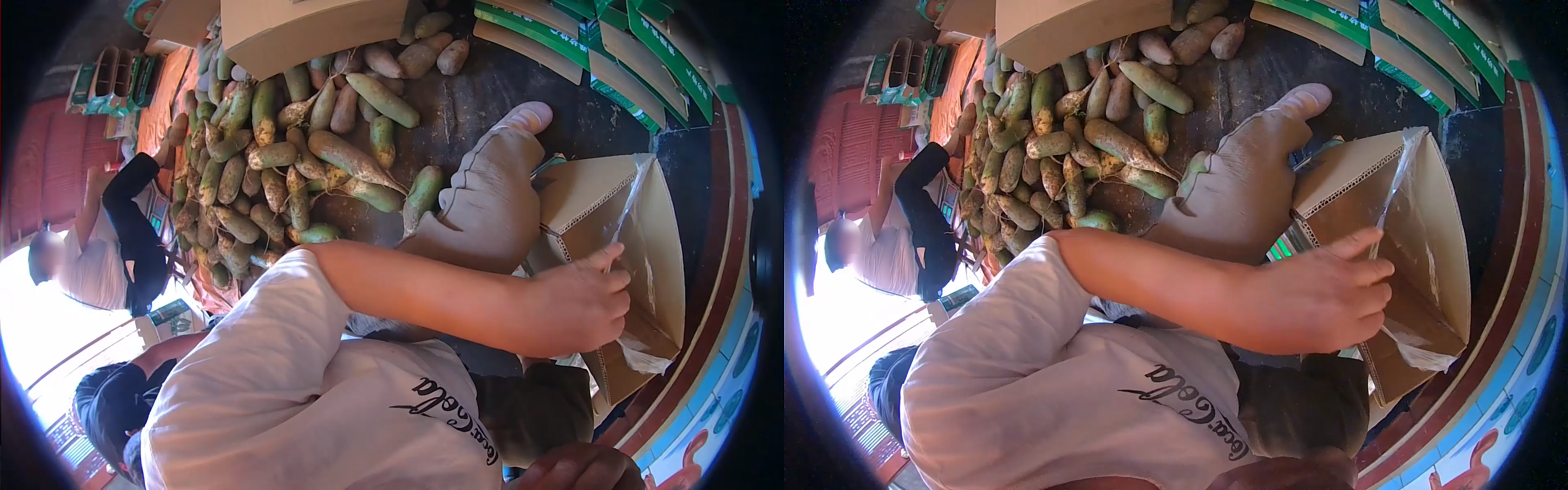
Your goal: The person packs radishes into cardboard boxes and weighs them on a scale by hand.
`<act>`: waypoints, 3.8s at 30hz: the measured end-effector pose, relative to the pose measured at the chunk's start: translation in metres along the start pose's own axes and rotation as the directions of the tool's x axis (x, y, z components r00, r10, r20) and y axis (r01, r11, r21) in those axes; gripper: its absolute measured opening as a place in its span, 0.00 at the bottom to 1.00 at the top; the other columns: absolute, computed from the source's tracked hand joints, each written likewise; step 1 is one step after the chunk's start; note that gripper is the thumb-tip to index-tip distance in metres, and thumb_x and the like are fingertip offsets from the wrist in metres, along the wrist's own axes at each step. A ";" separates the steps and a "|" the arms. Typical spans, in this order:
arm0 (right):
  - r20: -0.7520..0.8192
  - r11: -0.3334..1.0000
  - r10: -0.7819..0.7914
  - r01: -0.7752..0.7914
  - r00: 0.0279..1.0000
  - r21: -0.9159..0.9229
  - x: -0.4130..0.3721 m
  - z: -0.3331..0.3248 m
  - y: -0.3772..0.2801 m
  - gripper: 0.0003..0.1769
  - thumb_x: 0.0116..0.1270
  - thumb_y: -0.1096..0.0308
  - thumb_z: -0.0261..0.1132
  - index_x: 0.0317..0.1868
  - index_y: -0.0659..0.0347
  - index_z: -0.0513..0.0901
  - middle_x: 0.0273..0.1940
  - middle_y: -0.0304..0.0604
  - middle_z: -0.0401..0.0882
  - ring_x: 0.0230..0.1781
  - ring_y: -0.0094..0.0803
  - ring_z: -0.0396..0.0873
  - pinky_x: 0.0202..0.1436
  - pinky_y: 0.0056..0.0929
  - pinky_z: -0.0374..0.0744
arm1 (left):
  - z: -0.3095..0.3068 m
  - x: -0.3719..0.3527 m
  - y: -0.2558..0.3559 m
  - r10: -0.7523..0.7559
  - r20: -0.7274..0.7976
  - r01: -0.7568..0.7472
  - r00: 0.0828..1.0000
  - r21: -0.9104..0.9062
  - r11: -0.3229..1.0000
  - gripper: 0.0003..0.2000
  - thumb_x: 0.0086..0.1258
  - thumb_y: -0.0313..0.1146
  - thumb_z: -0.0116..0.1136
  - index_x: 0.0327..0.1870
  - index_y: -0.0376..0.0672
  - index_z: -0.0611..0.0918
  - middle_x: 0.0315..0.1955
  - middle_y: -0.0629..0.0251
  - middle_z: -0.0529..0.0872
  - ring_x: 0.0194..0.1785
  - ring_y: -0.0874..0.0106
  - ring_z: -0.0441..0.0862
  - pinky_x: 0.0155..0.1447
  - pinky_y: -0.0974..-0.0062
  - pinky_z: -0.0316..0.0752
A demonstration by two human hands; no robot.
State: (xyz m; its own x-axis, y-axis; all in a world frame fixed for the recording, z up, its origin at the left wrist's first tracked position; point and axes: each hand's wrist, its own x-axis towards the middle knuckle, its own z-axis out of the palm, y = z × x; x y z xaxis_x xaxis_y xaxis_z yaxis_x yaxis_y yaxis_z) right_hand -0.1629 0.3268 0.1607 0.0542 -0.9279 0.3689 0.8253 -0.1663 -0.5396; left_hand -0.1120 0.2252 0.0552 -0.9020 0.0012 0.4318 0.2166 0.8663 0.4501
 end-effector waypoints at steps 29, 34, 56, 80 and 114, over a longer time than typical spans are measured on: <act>-0.636 0.749 0.215 -0.543 0.741 -0.379 -0.100 -0.078 0.011 0.19 0.62 0.56 0.67 0.25 0.61 0.72 0.20 0.37 0.69 0.17 0.23 0.65 0.22 0.21 0.62 | 0.135 -0.395 -0.085 -0.860 0.490 0.968 -0.140 0.251 -0.015 0.19 0.63 0.44 0.48 0.45 0.40 0.82 0.45 0.47 0.82 0.51 0.53 0.80 0.56 0.58 0.73; -0.660 0.722 0.263 -0.597 0.704 -0.350 -0.109 -0.092 0.020 0.19 0.63 0.56 0.65 0.25 0.61 0.72 0.20 0.37 0.68 0.20 0.23 0.65 0.24 0.20 0.62 | 0.145 -0.380 -0.101 -0.844 0.511 0.977 -0.162 0.205 -0.063 0.20 0.62 0.46 0.52 0.45 0.39 0.82 0.46 0.47 0.82 0.52 0.53 0.79 0.56 0.60 0.74; -0.747 0.645 0.333 -0.717 0.575 -0.264 -0.107 -0.110 0.029 0.12 0.62 0.65 0.66 0.28 0.63 0.75 0.25 0.37 0.71 0.24 0.21 0.68 0.30 0.19 0.67 | 0.176 -0.340 -0.111 -0.792 0.601 0.852 -0.108 -0.355 -0.386 0.19 0.65 0.49 0.58 0.30 0.38 0.81 0.23 0.64 0.80 0.26 0.71 0.77 0.33 0.67 0.72; -0.631 0.961 -0.050 -0.135 0.774 -0.242 0.068 -0.052 0.038 0.35 0.65 0.56 0.65 0.64 0.65 0.61 0.56 0.46 0.71 0.54 0.31 0.73 0.57 0.32 0.72 | -0.151 -0.108 0.004 -0.496 -0.123 0.462 0.859 -0.229 0.857 0.13 0.63 0.39 0.63 0.33 0.37 0.78 0.18 0.63 0.73 0.22 0.67 0.67 0.28 0.72 0.66; -0.467 -0.585 -0.282 -0.536 0.838 -0.609 -0.158 0.027 -0.001 0.46 0.38 0.68 0.76 0.62 0.53 0.67 0.45 0.47 0.75 0.47 0.43 0.75 0.66 0.54 0.60 | -0.024 -0.029 0.069 -0.223 0.281 0.357 0.934 -0.670 0.651 0.05 0.63 0.24 0.60 0.34 0.39 0.75 0.38 0.67 0.74 0.40 0.80 0.74 0.43 0.80 0.74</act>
State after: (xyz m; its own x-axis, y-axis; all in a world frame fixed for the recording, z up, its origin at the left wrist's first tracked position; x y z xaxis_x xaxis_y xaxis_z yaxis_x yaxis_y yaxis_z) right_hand -0.1568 0.4826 0.1233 -0.4497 -0.8867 0.1073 -0.8539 0.3916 -0.3428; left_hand -0.0613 0.2732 0.0928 -0.9952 -0.0514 0.0832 0.0693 0.2295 0.9708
